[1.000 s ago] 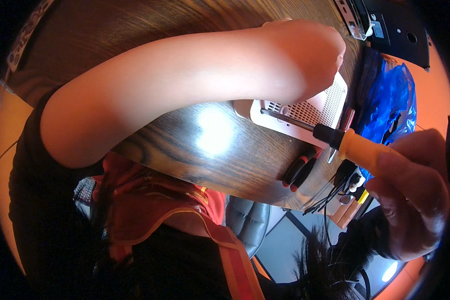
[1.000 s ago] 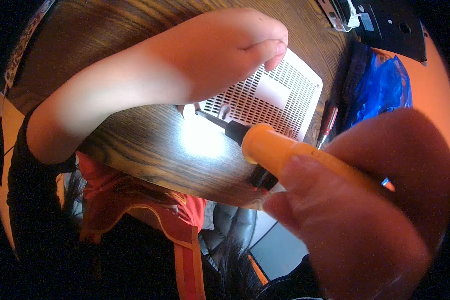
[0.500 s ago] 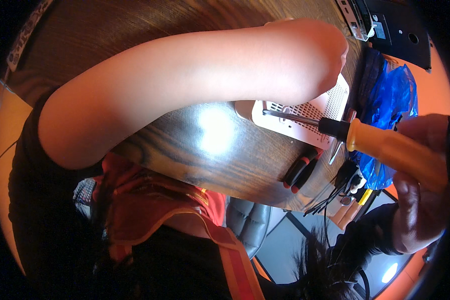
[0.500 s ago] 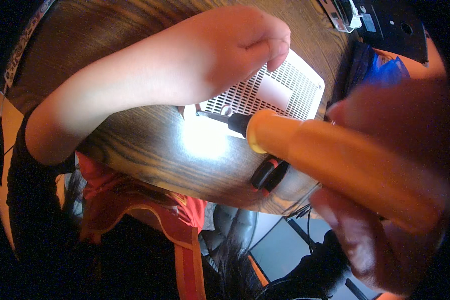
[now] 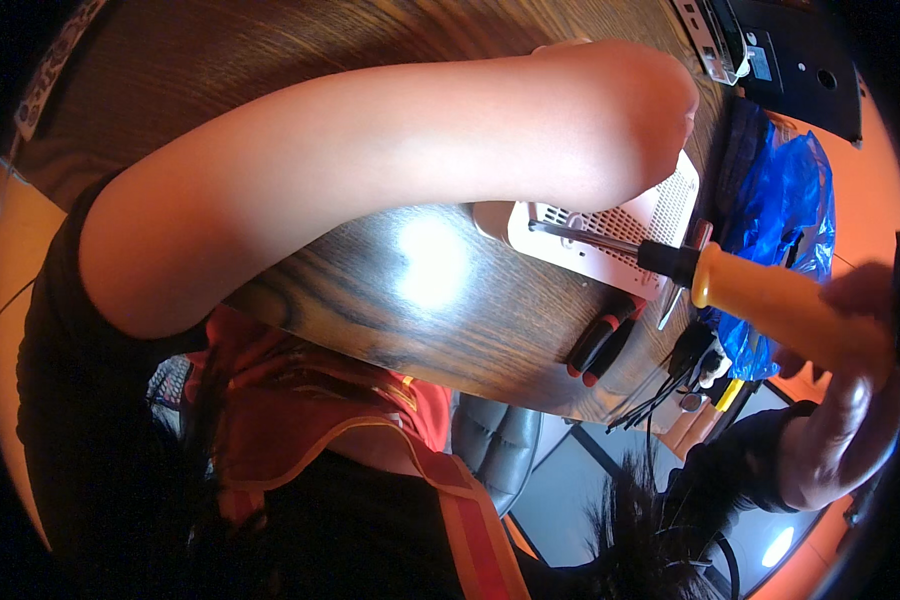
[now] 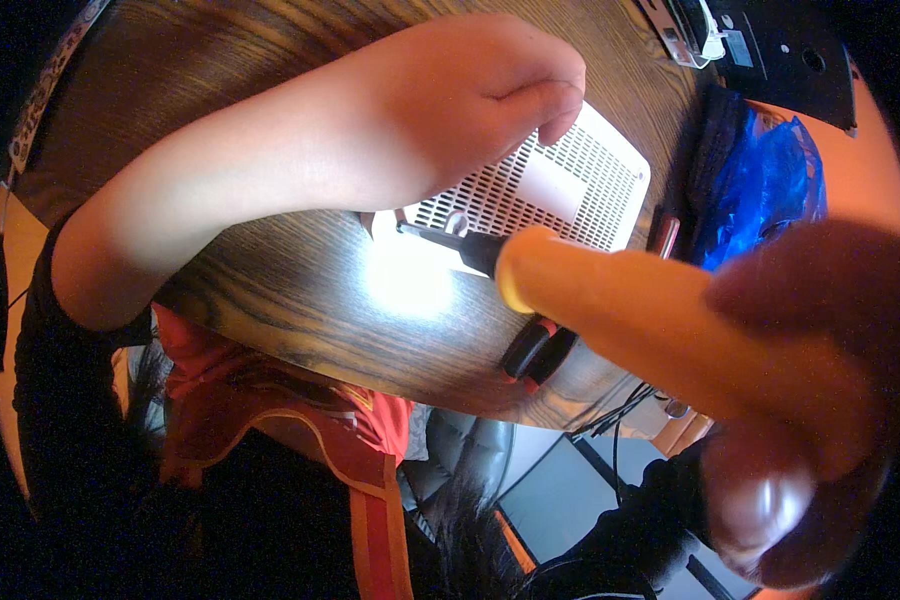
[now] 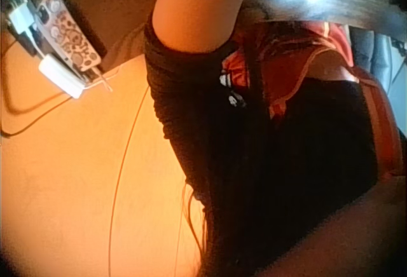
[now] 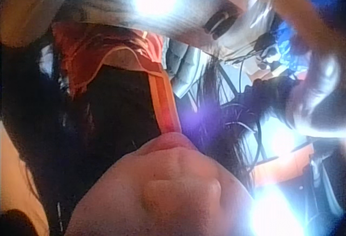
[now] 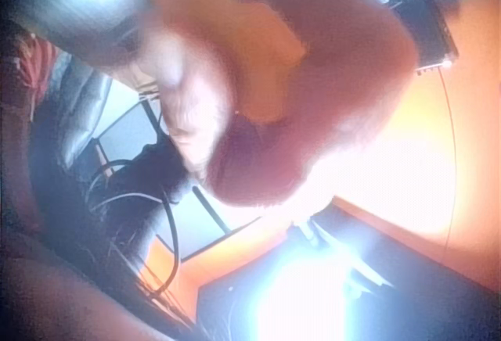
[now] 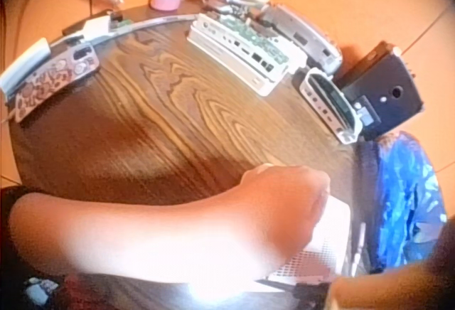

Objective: The person uses a screwdriver to remove screws from a white electronic device, then separates the casing to expose the internal circuit board. They place the casing and board on the table and continue handling the components.

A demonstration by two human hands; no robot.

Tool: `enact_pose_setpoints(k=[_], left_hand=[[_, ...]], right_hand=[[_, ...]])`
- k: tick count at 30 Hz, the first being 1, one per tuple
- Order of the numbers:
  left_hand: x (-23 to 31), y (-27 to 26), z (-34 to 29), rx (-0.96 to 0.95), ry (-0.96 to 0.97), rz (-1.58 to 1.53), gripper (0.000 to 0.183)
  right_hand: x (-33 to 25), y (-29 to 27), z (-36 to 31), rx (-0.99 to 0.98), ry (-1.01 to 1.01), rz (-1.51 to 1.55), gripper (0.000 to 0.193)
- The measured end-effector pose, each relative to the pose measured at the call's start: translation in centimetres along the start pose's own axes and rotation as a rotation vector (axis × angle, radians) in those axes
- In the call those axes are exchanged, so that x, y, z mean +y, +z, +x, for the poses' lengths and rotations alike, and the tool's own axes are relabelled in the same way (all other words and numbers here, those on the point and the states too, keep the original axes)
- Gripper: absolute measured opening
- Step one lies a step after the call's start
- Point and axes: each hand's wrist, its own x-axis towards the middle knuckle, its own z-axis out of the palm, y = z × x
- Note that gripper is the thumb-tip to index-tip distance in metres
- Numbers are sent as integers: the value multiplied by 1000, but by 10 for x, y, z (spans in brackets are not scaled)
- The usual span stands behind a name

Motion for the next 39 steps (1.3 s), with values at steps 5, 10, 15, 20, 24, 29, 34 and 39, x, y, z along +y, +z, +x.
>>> enact_pose_setpoints(k=[5,10,15,20,24,29,34,39], left_hand=[[8,-18,2,-269,-203,-94,11],[7,-23,2,-135,-218,-199,9],[5,-12,1,-147,-161,-176,8],[0,-3,-1,-117,-132,-143,7],[1,-4,-3,-129,-132,-144,7],[3,-9,-4,-134,-135,-147,7],[4,-11,-3,-138,-130,-162,7],[1,-12,-3,-147,-140,-161,8]], right_hand=[[0,0,-2,-11,95,156,43],[-2,1,-1,-21,31,2,45],[-5,-3,5,-106,125,156,47],[-3,3,1,-18,53,-30,39],[2,8,-2,-1,38,-11,37],[4,12,-1,5,22,2,36],[5,9,-5,16,40,1,35],[3,2,-3,35,51,-23,35]])
